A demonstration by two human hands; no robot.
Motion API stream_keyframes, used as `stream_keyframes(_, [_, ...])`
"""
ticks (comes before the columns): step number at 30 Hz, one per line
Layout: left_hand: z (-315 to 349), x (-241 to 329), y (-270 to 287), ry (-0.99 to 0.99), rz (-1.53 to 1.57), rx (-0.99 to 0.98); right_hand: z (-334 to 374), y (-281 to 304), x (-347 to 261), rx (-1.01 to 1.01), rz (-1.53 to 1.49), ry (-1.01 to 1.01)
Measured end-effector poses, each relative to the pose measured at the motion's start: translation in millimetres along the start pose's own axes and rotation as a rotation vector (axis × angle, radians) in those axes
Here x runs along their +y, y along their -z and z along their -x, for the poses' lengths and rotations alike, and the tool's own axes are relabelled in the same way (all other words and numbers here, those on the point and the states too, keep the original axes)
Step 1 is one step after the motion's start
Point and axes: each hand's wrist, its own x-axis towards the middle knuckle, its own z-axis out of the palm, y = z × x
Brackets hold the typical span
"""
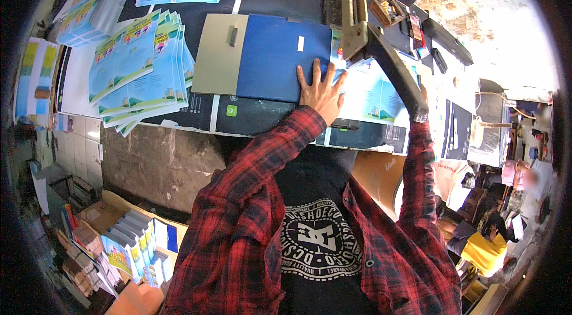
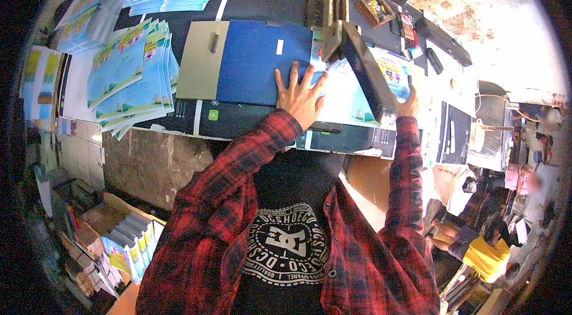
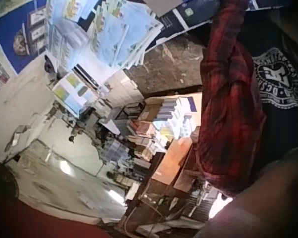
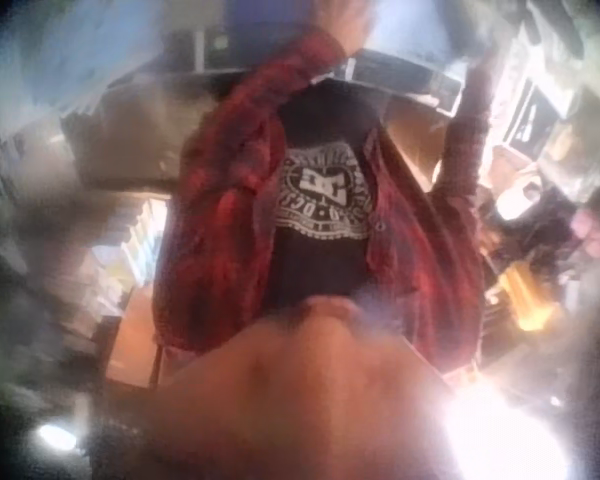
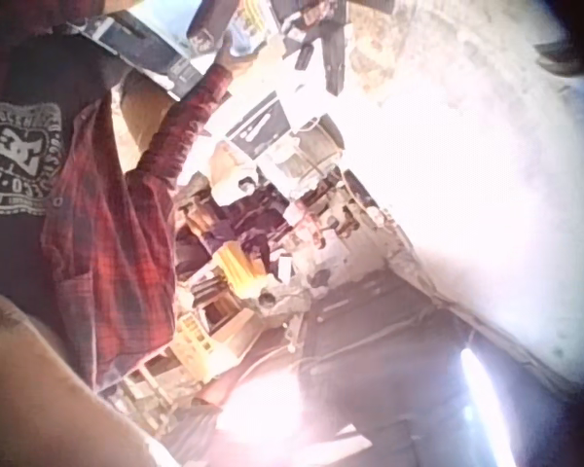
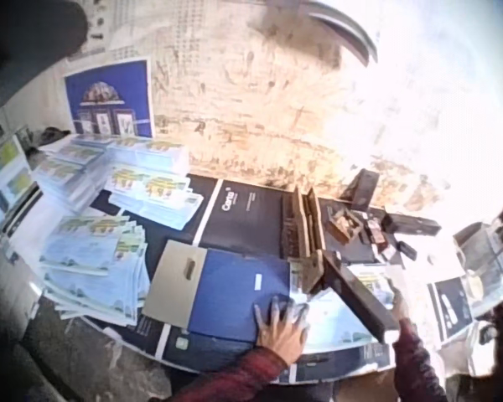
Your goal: The person repeatedly places a booklet on a binding machine, aligns it, and presses the handle to bind the booklet. They then remove the finished booklet and repeat the process with the next one from a stack.
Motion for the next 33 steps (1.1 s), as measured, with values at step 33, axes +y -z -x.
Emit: stream_keyframes(33, [22, -48, 31, 0.141, -0.053, -0.017, 75, 72, -418, -0.351, 0.168, 0.525])
